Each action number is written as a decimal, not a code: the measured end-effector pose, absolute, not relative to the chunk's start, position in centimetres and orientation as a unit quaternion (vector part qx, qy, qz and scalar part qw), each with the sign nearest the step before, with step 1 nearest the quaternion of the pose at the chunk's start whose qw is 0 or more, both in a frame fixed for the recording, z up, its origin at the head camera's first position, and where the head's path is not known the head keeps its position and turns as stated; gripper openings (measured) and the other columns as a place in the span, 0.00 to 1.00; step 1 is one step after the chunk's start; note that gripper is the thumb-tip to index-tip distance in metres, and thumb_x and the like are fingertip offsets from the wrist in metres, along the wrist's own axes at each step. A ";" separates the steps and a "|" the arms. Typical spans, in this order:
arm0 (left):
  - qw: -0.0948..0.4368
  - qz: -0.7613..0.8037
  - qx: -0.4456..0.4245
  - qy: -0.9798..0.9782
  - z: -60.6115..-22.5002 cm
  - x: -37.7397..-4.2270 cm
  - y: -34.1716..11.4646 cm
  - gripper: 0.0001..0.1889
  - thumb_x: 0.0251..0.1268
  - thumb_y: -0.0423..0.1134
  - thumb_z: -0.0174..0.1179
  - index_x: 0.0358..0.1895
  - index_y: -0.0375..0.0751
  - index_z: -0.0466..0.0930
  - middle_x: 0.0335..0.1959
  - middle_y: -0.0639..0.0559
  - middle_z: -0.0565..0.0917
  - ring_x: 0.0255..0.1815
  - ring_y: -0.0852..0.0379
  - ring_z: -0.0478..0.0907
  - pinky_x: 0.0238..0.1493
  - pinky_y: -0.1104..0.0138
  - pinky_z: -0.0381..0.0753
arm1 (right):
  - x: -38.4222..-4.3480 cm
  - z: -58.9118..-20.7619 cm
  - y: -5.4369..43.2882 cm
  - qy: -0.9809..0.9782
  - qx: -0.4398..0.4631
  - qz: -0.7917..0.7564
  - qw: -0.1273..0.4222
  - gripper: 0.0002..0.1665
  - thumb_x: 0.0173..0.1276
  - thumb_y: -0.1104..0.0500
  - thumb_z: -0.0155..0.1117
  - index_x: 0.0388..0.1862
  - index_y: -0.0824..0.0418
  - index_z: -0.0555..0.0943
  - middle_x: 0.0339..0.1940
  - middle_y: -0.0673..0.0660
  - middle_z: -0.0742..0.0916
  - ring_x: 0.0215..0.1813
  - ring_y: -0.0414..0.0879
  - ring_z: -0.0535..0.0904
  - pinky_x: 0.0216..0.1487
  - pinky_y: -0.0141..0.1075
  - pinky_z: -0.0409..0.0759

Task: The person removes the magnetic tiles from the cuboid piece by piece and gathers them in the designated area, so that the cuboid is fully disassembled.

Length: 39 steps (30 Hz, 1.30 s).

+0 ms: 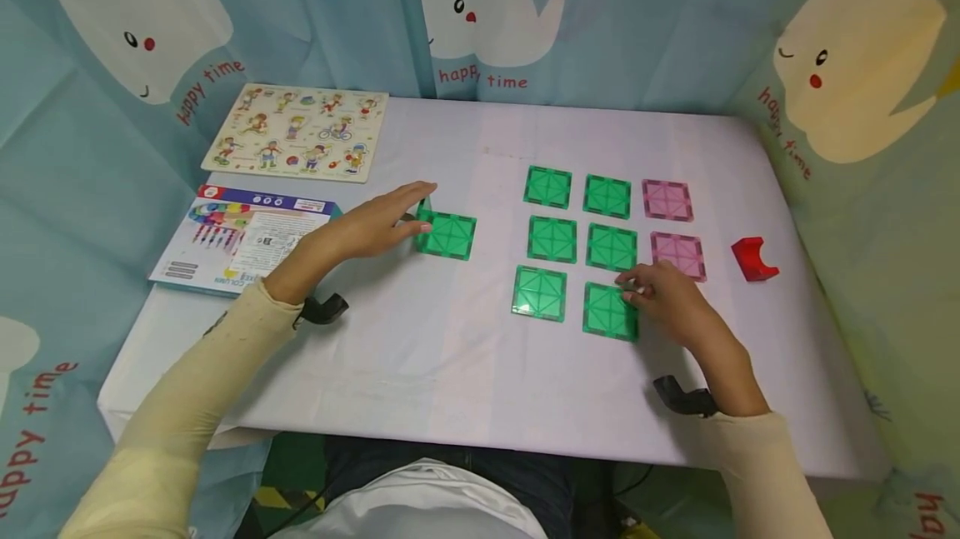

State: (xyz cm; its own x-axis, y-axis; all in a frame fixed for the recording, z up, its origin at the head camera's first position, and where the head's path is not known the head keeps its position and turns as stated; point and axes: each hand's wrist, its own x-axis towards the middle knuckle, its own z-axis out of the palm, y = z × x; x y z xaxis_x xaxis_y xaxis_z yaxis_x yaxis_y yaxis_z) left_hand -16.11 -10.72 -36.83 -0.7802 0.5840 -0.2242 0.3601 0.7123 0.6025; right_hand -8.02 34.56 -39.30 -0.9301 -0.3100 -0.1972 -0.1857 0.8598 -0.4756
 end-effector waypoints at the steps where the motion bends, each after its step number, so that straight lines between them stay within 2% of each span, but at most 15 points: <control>1: 0.204 0.274 0.262 0.903 -36.8 -16.1 -10.7 0.37 0.87 0.51 0.49 0.88 0.43 0.45 0.89 0.45 0.47 0.89 0.47 0.44 0.86 0.50 0.48 | -8.1 -39.0 34.2 0.956 -0.125 -0.227 0.135 0.15 0.78 0.64 0.66 0.59 0.70 0.84 0.47 0.68 0.81 0.49 0.59 0.76 0.39 0.41 0.78; 5: 0.205 0.274 0.259 0.903 -36.7 -16.1 -10.7 0.37 0.87 0.51 0.49 0.88 0.44 0.44 0.89 0.45 0.47 0.89 0.48 0.44 0.86 0.49 0.48 | -8.9 -37.7 32.2 0.960 -0.120 -0.215 0.135 0.22 0.79 0.60 0.66 0.66 0.70 0.79 0.48 0.70 0.77 0.49 0.61 0.74 0.36 0.41 0.79; 8: 0.207 0.272 0.257 0.904 -36.7 -16.1 -10.7 0.37 0.87 0.51 0.49 0.88 0.44 0.44 0.89 0.45 0.46 0.89 0.48 0.44 0.86 0.48 0.47 | -9.7 -36.8 29.8 0.956 -0.138 -0.213 0.145 0.28 0.80 0.57 0.65 0.72 0.68 0.74 0.57 0.73 0.76 0.54 0.64 0.76 0.44 0.51 0.83; 11: 0.212 0.264 0.263 0.903 -36.8 -16.2 -10.8 0.37 0.88 0.51 0.47 0.88 0.43 0.42 0.89 0.46 0.45 0.89 0.48 0.43 0.86 0.49 0.46 | -10.7 -36.2 26.9 0.949 -0.162 -0.212 0.165 0.33 0.81 0.53 0.64 0.78 0.66 0.70 0.65 0.74 0.73 0.60 0.67 0.77 0.52 0.59 0.83; 16: 0.223 0.249 0.271 0.902 -36.7 -16.2 -10.9 0.38 0.89 0.53 0.45 0.88 0.44 0.40 0.89 0.46 0.44 0.89 0.49 0.40 0.87 0.51 0.45 | -12.4 -36.2 22.0 0.942 -0.204 -0.191 0.185 0.37 0.80 0.53 0.66 0.81 0.62 0.67 0.71 0.71 0.72 0.68 0.66 0.73 0.63 0.62 0.79; 21: 0.221 0.235 0.271 0.907 -36.6 -16.2 -11.0 0.43 0.84 0.55 0.53 0.88 0.44 0.41 0.89 0.46 0.45 0.89 0.48 0.42 0.86 0.50 0.48 | -14.5 -37.5 17.9 0.937 -0.235 -0.160 0.202 0.43 0.78 0.49 0.68 0.84 0.62 0.63 0.77 0.71 0.69 0.76 0.67 0.67 0.72 0.62 0.73; 27: 0.201 0.242 0.265 0.912 -36.6 -16.1 -11.0 0.47 0.77 0.53 0.64 0.87 0.42 0.47 0.88 0.42 0.50 0.87 0.43 0.50 0.84 0.49 0.57 | -16.2 -38.9 14.4 0.931 -0.239 -0.134 0.240 0.56 0.76 0.42 0.70 0.88 0.60 0.50 0.86 0.69 0.57 0.85 0.68 0.54 0.80 0.64 0.60; 32: 0.184 0.254 0.261 0.913 -36.7 -16.0 -11.0 0.47 0.74 0.51 0.68 0.86 0.42 0.52 0.87 0.42 0.53 0.86 0.42 0.55 0.82 0.49 0.61 | -16.5 -39.2 13.0 0.931 -0.241 -0.124 0.244 0.57 0.75 0.45 0.71 0.89 0.60 0.49 0.87 0.67 0.57 0.86 0.65 0.52 0.81 0.63 0.60; 39: 0.177 0.252 0.263 0.915 -36.8 -16.0 -11.2 0.47 0.73 0.51 0.69 0.86 0.43 0.52 0.87 0.42 0.54 0.86 0.42 0.55 0.82 0.49 0.61 | -16.4 -39.5 12.8 0.935 -0.259 -0.124 0.208 0.54 0.74 0.50 0.73 0.87 0.63 0.54 0.79 0.69 0.68 0.79 0.65 0.65 0.76 0.58 0.70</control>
